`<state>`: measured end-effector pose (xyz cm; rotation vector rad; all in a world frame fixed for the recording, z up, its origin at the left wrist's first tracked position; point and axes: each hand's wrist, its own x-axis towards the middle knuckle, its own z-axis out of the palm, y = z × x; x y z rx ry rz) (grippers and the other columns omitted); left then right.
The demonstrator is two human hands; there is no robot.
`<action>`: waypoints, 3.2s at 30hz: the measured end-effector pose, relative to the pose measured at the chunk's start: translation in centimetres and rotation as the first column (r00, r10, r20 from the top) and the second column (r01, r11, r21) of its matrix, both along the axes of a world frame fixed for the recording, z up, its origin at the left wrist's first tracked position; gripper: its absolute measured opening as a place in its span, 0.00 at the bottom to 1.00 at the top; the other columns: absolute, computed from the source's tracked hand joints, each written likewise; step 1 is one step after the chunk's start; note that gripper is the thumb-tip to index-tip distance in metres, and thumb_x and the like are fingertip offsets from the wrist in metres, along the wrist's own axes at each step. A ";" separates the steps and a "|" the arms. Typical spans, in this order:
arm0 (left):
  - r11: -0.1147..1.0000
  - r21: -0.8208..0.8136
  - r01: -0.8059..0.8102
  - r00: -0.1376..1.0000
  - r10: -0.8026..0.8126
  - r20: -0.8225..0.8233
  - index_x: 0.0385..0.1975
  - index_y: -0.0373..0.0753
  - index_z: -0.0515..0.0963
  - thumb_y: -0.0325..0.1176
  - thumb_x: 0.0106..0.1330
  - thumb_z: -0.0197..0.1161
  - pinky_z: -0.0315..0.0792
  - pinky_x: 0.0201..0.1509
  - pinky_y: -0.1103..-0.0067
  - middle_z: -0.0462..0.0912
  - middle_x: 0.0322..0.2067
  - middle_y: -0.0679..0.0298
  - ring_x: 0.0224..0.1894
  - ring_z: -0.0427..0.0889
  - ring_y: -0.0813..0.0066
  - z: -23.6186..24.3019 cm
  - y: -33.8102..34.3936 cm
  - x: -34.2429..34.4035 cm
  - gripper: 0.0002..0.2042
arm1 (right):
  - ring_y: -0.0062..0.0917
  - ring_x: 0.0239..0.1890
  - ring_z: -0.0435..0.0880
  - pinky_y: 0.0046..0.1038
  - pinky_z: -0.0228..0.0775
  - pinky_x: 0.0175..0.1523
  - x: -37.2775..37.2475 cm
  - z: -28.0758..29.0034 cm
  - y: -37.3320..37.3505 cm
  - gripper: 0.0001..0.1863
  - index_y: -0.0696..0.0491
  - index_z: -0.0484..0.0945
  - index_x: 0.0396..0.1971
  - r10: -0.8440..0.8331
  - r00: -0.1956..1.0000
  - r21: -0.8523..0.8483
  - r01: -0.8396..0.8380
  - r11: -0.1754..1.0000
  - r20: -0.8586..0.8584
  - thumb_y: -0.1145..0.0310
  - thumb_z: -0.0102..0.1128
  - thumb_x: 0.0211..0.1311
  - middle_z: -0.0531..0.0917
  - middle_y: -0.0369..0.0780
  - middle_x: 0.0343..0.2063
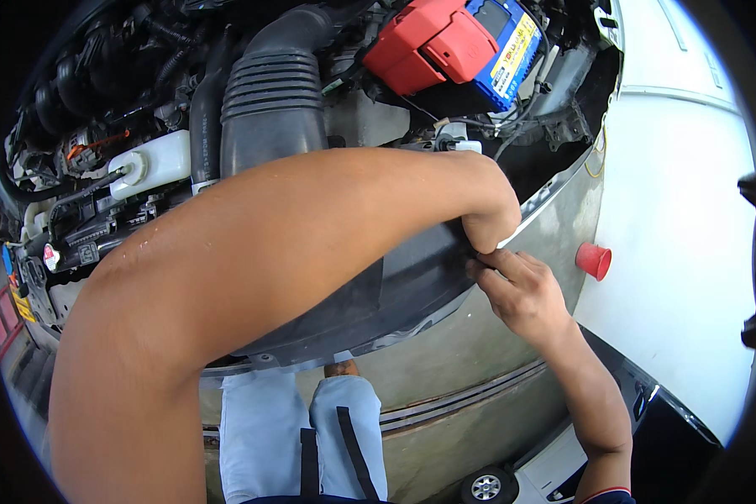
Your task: The person selects fasteners from a container and uses a screwdriver to secure a plastic engine bay cover. They then align and attach a white front bumper to the car, fastening it with screws.
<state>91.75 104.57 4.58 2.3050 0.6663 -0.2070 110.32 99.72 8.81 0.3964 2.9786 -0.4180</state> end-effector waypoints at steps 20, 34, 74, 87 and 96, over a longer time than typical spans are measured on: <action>0.998 -0.025 -0.065 0.998 0.065 -0.002 0.46 0.39 0.88 0.40 0.60 0.63 0.78 0.52 0.63 0.89 0.47 0.54 0.51 0.87 0.56 -1.0 -0.1 0.3 0.18 | 0.29 0.32 0.83 0.29 0.76 0.39 -1.6 -0.3 -2.3 0.19 0.59 0.83 0.42 -0.019 0.999 0.132 0.015 0.991 0.027 0.79 0.61 0.46 0.83 0.43 0.40; 0.996 -0.082 0.034 0.999 -0.031 0.040 0.43 0.32 0.87 0.38 0.62 0.61 0.77 0.53 0.62 0.88 0.46 0.47 0.49 0.87 0.51 -1.3 1.1 1.0 0.18 | 0.28 0.36 0.83 0.27 0.76 0.42 -2.6 0.0 -1.6 0.11 0.55 0.80 0.34 0.005 1.000 0.187 -0.006 0.982 0.007 0.71 0.61 0.48 0.81 0.39 0.37; 0.988 -0.113 0.101 0.994 -0.097 0.044 0.45 0.33 0.87 0.42 0.61 0.60 0.76 0.51 0.64 0.88 0.43 0.47 0.45 0.86 0.53 -1.5 2.7 1.1 0.21 | 0.37 0.33 0.85 0.36 0.79 0.36 -0.7 0.1 0.6 0.15 0.58 0.81 0.42 -0.066 0.989 -0.120 0.082 0.989 0.131 0.84 0.67 0.53 0.82 0.44 0.36; 0.982 -0.088 0.169 0.985 -0.166 0.035 0.49 0.33 0.86 0.39 0.60 0.60 0.76 0.53 0.63 0.87 0.49 0.48 0.49 0.85 0.53 -2.5 3.4 1.8 0.22 | 0.28 0.32 0.82 0.28 0.77 0.36 -2.9 -0.4 -1.1 0.10 0.51 0.76 0.35 0.152 0.958 0.188 -0.200 0.961 0.242 0.70 0.61 0.52 0.75 0.38 0.32; 0.988 -0.119 0.100 0.995 -0.099 0.011 0.51 0.34 0.85 0.42 0.62 0.59 0.76 0.55 0.64 0.86 0.51 0.49 0.51 0.85 0.54 -1.5 2.7 1.0 0.23 | 0.47 0.35 0.82 0.42 0.77 0.39 -3.5 -1.4 -4.3 0.15 0.55 0.70 0.35 -0.433 0.893 0.066 0.428 0.901 0.123 0.86 0.60 0.47 0.77 0.47 0.34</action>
